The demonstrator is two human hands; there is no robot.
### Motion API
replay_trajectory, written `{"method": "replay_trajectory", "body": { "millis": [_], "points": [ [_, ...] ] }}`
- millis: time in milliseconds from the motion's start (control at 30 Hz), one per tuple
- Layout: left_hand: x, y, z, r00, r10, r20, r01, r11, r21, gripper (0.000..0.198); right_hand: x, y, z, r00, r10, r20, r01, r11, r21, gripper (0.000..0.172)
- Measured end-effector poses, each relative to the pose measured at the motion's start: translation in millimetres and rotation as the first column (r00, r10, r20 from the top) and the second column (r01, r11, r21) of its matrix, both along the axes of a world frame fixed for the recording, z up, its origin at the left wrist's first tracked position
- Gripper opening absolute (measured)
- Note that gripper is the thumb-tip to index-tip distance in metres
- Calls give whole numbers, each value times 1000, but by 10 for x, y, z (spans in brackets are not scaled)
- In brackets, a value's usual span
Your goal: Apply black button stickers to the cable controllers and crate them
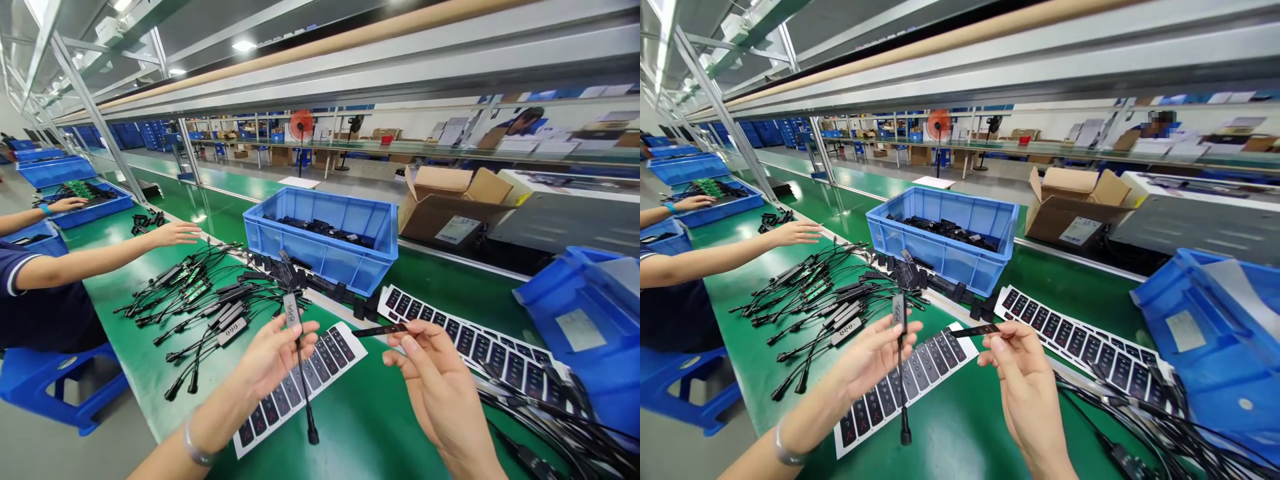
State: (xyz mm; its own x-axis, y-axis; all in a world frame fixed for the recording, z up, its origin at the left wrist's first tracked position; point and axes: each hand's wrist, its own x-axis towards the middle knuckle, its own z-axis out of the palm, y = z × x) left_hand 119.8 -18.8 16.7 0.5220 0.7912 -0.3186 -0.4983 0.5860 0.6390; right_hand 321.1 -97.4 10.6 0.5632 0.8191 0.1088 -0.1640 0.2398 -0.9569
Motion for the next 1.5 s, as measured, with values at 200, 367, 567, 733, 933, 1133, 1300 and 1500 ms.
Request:
{"method": "replay_trajectory", "body": {
  "millis": [200, 367, 567, 733, 933, 1133, 1300, 1500],
  "points": [
    [195, -287, -404, 995, -40, -95, 25, 987, -160, 29, -26, 58, -116, 998, 55, 11, -55, 998, -10, 27],
    [199, -421, -502, 989, -109, -99, 103, 993, -62, 71, -82, 116, -251, 993, 113, 29, -112, 992, -51, 29],
    [169, -501, -556, 978, -171, -122, 172, 985, -9, 86, -183, 142, -380, 977, 207, 50, -200, 972, -120, 28],
    [174, -522, -549, 969, -223, -107, 225, 974, 6, 83, -296, 131, -390, 956, 295, 8, -288, 939, -189, 33],
    [172, -532, -577, 965, -243, -104, 246, 969, 18, 91, -359, 110, -392, 951, 308, -9, -303, 928, -218, 34],
    [168, -537, -583, 956, -264, -130, 270, 963, 26, 96, -351, 102, -432, 946, 324, 11, -313, 922, -230, 30],
    [167, -537, -591, 954, -270, -132, 276, 961, 34, 97, -343, 93, -447, 943, 333, 4, -322, 915, -243, 29],
    [166, -539, -609, 953, -278, -123, 284, 958, 35, 95, -363, 98, -431, 945, 327, 7, -317, 920, -230, 28]
  ]
}}
